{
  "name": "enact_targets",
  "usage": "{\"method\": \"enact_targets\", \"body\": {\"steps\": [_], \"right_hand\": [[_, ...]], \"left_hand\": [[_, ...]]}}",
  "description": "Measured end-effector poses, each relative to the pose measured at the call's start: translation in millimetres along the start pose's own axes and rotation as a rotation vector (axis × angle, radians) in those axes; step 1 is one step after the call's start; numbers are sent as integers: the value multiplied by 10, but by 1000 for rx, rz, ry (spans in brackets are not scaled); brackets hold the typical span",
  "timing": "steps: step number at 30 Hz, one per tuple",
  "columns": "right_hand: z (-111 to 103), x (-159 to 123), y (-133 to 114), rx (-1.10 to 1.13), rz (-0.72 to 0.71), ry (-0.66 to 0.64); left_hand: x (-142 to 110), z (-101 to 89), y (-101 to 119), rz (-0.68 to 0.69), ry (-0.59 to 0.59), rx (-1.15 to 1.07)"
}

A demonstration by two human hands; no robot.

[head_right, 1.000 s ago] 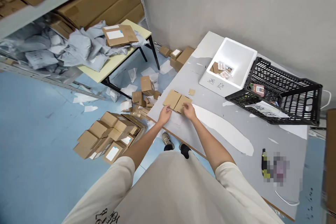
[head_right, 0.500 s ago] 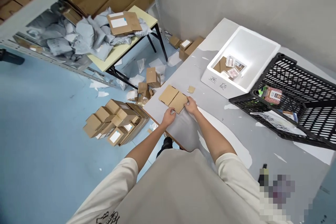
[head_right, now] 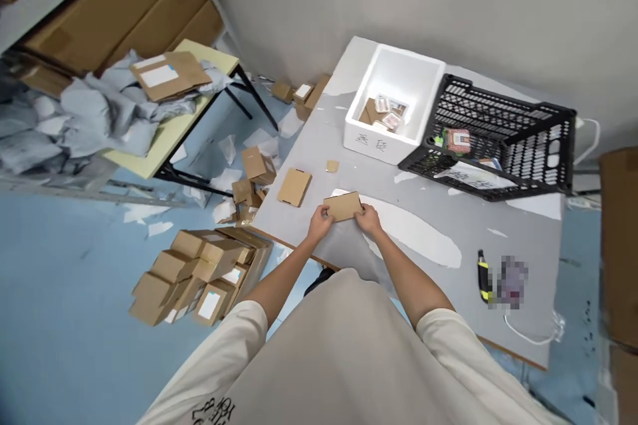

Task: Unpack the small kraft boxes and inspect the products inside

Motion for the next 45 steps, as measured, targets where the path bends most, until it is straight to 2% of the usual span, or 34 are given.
{"method": "enact_targets", "body": {"steps": [5,11,18,22,25,29,33,36,41,45], "right_hand": [[-215,-510,216,50,152,150],[-544,-1011,576,91,258,277],[-957,-1327,1165,115,312,339],[-1152,-1455,1583,105,326,329],[-1261,-1519,1837,138,309,272],[-1392,-1508,1991,188,253,203],[-1495,-1373,1990,267,277,290],[-1504,-1260,1977,377,290,320],[-1475,-1211,1944,491,294,348],[-1556,-1275,1829,489,297,457]], "left_hand": [[-61,363,34,78,-171,70],[-301,911,139,105,-335,122],[-552,1632,257,101,-385,198],[-677,2058,218,114,-397,229],[-747,2282,157,126,-357,256],[-754,2408,125,107,-244,260],[-657,2440,170,59,-160,271],[-566,2467,190,7,-180,281],[-516,2502,189,-49,-320,224],[-591,2492,316,12,-272,171]]}}
Point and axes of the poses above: each hand's wrist, its own x-axis towards the middle knuckle, its own z-axis out of the palm, y = z × x, the point moved 1 cm from there along x, towards the middle knuckle, and after that the axes turned 13 degrees about -z, right-handed, at the moved point
